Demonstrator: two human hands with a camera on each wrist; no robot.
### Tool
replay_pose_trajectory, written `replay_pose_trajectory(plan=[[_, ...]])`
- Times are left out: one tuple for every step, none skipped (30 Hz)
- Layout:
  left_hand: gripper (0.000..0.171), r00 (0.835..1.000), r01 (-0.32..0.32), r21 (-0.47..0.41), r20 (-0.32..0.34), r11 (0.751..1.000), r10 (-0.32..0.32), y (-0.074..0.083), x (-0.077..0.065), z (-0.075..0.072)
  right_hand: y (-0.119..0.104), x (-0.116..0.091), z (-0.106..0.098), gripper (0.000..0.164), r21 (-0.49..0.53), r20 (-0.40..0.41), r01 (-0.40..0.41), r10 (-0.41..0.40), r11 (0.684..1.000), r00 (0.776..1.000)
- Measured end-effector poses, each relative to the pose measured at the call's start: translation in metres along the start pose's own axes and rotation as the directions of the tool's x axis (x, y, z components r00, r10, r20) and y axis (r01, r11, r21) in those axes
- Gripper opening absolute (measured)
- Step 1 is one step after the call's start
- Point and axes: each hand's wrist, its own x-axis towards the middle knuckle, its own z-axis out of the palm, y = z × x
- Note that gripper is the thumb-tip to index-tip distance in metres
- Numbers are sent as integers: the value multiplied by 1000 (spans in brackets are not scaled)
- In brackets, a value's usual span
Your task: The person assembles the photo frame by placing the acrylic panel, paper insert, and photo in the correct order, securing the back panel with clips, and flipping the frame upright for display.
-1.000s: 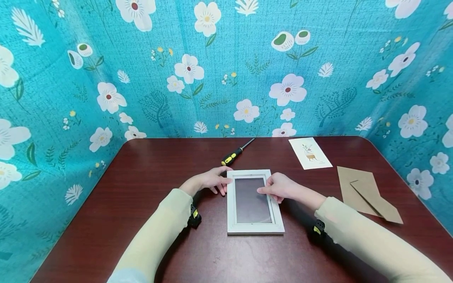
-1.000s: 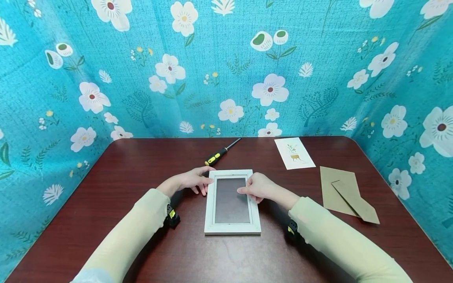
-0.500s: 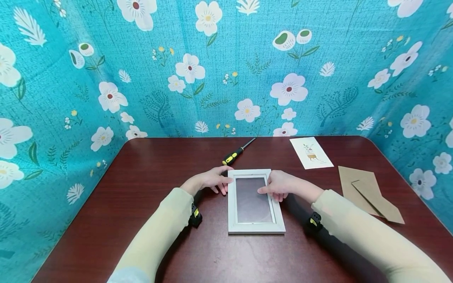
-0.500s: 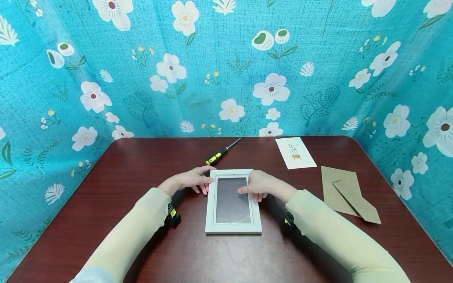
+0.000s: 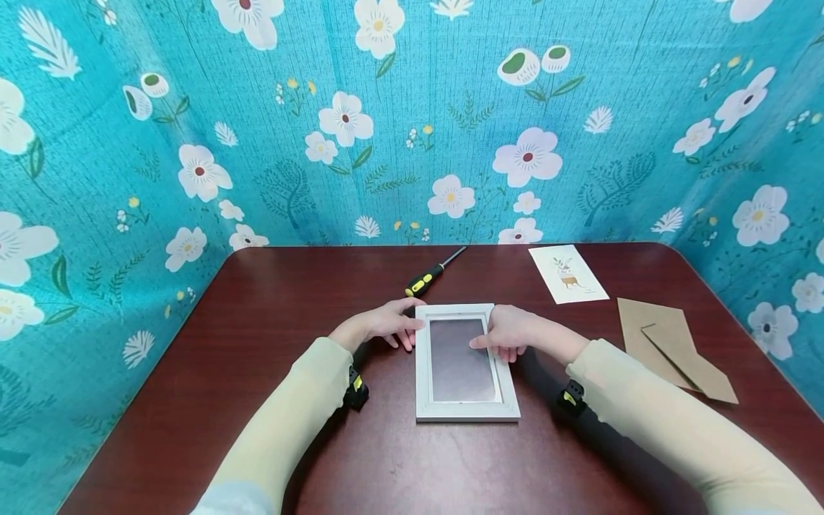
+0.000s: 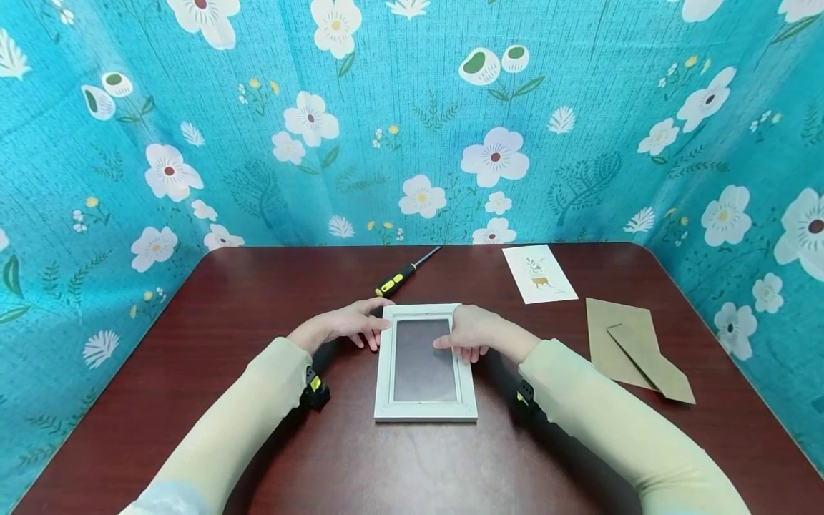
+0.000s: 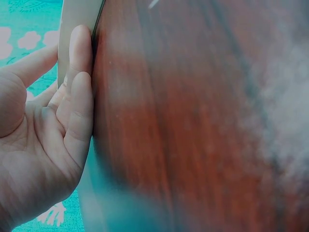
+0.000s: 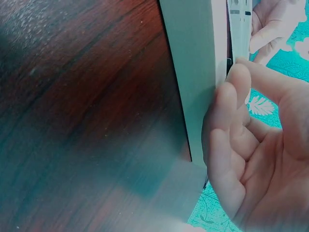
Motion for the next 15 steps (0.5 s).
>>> replay_pose_trajectory(plan=[[47,1000,0,1,0,1000,0,0,0,0,0,0,0,45,-9,-1,-1,1,1000,1000],[47,1000,1,1,-1,1000,-1,1,0,0,-1,0,-1,45,-18,-3,-1,1,1000,1000],[48,1000,2,2,1,1000,-2,1,0,0,-1,0,0,45,-27,-4,-2,2,1000,1000],[48,1000,3,2,2,1000,-3,1,1,0,-1,0,0,45,-37,-5,1,-1,999,1000],[48,1000,5,2,3,1000,-5,0,1,0,-1,0,1,46,-46,-6,2,-2,999,1000],[48,1000,6,-1,5,1000,-6,0,1,0,-2,0,1,46,-54,-7,2,-2,999,1000],[48,1000,9,-4,6,1000,-9,-1,1,0,-2,0,2,46,-58,-8,-4,4,998,1000],[48,1000,12,-5,7,1000,-12,-1,1,0,-2,1,3,46,-64,-10,-4,3,998,1000],[48,1000,13,-8,8,1000,-13,-1,1,0,-2,1,3,47,-68,-12,-4,3,998,1000],[48,1000,11,-8,8,1000,-11,-2,1,0,-2,1,4,47,-71,-14,-5,4,997,1000],[48,1000,11,-9,7,1000,-11,-2,1,0,-3,1,4,47,-71,-16,-11,10,997,1000],[48,1000,10,-8,6,1000,-10,-1,1,0,-3,2,4,47,-73,-17,-15,14,997,1000],[48,1000,9,-5,4,1000,-9,-1,1,0,-3,2,4,46,-76,-18,-18,17,997,1000],[49,1000,8,-2,3,1000,-8,0,1,0,-3,1,3,46,-79,-21,-16,14,997,1000],[48,1000,5,-1,0,1000,-5,0,1,0,-3,1,3,46,-80,-23,-17,15,997,1000]])
